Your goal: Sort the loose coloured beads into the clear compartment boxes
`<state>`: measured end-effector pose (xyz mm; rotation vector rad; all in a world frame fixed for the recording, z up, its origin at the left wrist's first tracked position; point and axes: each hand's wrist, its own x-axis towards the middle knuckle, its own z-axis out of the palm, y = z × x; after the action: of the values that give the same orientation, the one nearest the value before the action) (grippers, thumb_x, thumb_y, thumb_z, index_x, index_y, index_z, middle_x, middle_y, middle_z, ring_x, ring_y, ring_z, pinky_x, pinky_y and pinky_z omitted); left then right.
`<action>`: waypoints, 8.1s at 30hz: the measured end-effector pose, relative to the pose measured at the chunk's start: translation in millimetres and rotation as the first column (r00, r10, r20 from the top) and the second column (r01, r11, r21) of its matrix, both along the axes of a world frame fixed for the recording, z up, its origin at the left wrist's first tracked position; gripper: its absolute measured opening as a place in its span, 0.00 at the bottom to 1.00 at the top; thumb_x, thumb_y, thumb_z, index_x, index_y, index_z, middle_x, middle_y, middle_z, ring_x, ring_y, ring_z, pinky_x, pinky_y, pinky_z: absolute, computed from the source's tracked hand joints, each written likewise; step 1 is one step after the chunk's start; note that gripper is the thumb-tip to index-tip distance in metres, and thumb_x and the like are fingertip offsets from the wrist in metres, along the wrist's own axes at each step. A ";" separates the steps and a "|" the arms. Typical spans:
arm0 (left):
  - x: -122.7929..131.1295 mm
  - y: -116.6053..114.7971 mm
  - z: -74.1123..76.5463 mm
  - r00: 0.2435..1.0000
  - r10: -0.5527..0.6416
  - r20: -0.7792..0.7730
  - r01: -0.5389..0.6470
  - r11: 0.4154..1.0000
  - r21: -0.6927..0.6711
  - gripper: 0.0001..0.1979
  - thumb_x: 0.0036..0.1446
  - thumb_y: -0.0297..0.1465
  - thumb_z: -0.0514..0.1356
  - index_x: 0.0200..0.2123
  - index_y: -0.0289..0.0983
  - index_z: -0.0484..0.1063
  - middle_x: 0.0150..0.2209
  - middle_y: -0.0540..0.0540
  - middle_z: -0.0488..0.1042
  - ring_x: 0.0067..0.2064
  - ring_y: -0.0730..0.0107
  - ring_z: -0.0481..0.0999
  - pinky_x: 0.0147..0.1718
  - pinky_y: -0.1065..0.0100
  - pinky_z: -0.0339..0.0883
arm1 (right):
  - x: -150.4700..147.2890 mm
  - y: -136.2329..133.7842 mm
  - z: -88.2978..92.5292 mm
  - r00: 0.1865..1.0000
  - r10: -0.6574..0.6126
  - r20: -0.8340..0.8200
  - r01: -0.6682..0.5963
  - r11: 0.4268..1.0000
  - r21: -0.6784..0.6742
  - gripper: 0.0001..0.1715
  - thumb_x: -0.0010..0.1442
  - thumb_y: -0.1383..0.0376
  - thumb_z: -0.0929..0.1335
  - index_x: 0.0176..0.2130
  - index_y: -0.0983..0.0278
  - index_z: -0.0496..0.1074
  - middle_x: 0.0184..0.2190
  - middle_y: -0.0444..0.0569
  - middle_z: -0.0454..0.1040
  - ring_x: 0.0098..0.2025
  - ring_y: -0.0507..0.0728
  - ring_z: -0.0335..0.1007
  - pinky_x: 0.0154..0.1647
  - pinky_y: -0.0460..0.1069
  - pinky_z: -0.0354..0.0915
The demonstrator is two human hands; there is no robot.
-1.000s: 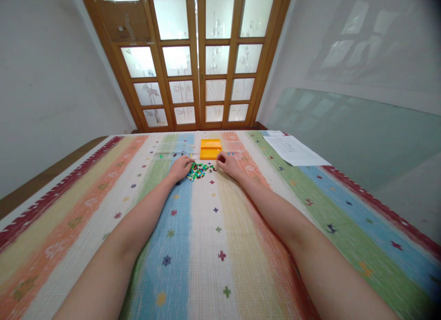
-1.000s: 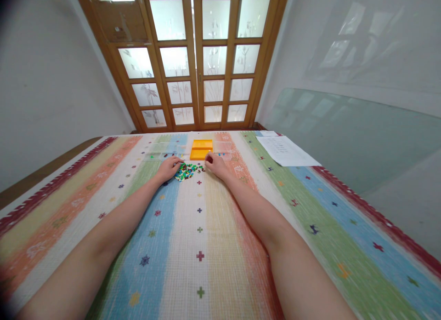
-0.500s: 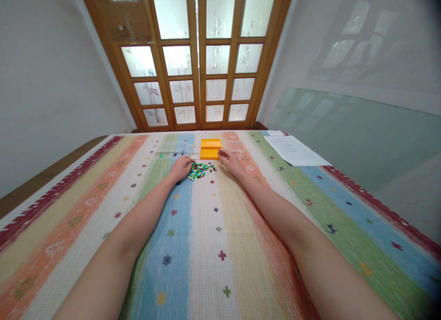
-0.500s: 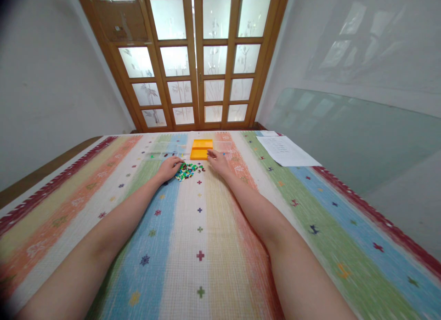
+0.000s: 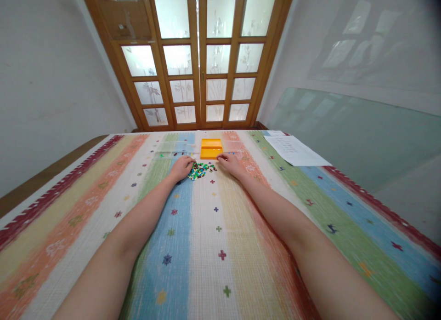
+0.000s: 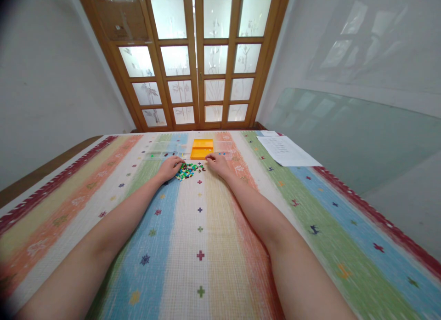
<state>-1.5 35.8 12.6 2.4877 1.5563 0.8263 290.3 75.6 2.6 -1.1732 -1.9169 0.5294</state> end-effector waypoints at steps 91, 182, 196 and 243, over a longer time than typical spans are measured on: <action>60.8 -24.7 7.4 0.938 -0.272 -0.214 0.274 0.962 -0.018 0.22 0.75 0.35 0.44 0.57 0.40 0.76 0.57 0.42 0.78 0.61 0.57 0.72 0.66 0.53 0.60 | -12.0 -13.4 4.6 0.960 0.021 0.278 -0.049 0.994 0.094 0.11 0.62 0.72 0.67 0.38 0.64 0.81 0.39 0.52 0.82 0.42 0.58 0.74 0.46 0.49 0.64; -41.7 31.8 -14.9 0.686 0.389 0.615 -0.260 0.920 -0.292 0.17 0.61 0.30 0.55 0.48 0.36 0.81 0.43 0.44 0.84 0.29 0.69 0.76 0.35 0.67 0.72 | -13.7 -20.9 7.0 0.888 0.223 0.402 -0.303 0.942 0.147 0.09 0.67 0.67 0.69 0.44 0.62 0.81 0.45 0.53 0.77 0.50 0.60 0.70 0.53 0.53 0.64; -29.7 21.4 -11.5 0.845 0.308 0.437 -0.212 0.944 -0.254 0.15 0.63 0.31 0.56 0.45 0.41 0.82 0.40 0.47 0.84 0.38 0.63 0.81 0.44 0.63 0.73 | -27.1 -37.3 18.2 0.817 0.330 0.472 -0.446 0.882 0.154 0.10 0.66 0.66 0.71 0.45 0.59 0.83 0.45 0.53 0.76 0.49 0.61 0.69 0.54 0.54 0.63; -0.9 7.1 -9.6 0.994 -0.023 -0.107 0.024 1.000 0.011 0.19 0.67 0.28 0.53 0.53 0.37 0.82 0.54 0.41 0.82 0.56 0.55 0.76 0.61 0.55 0.66 | -25.5 -27.8 9.2 0.958 0.157 0.239 -0.188 0.976 0.111 0.06 0.59 0.72 0.69 0.37 0.63 0.75 0.36 0.48 0.78 0.39 0.57 0.71 0.40 0.48 0.62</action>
<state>-2.4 42.8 3.0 2.5935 1.5546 0.7130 264.9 47.9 11.8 -1.0225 -2.2311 0.3634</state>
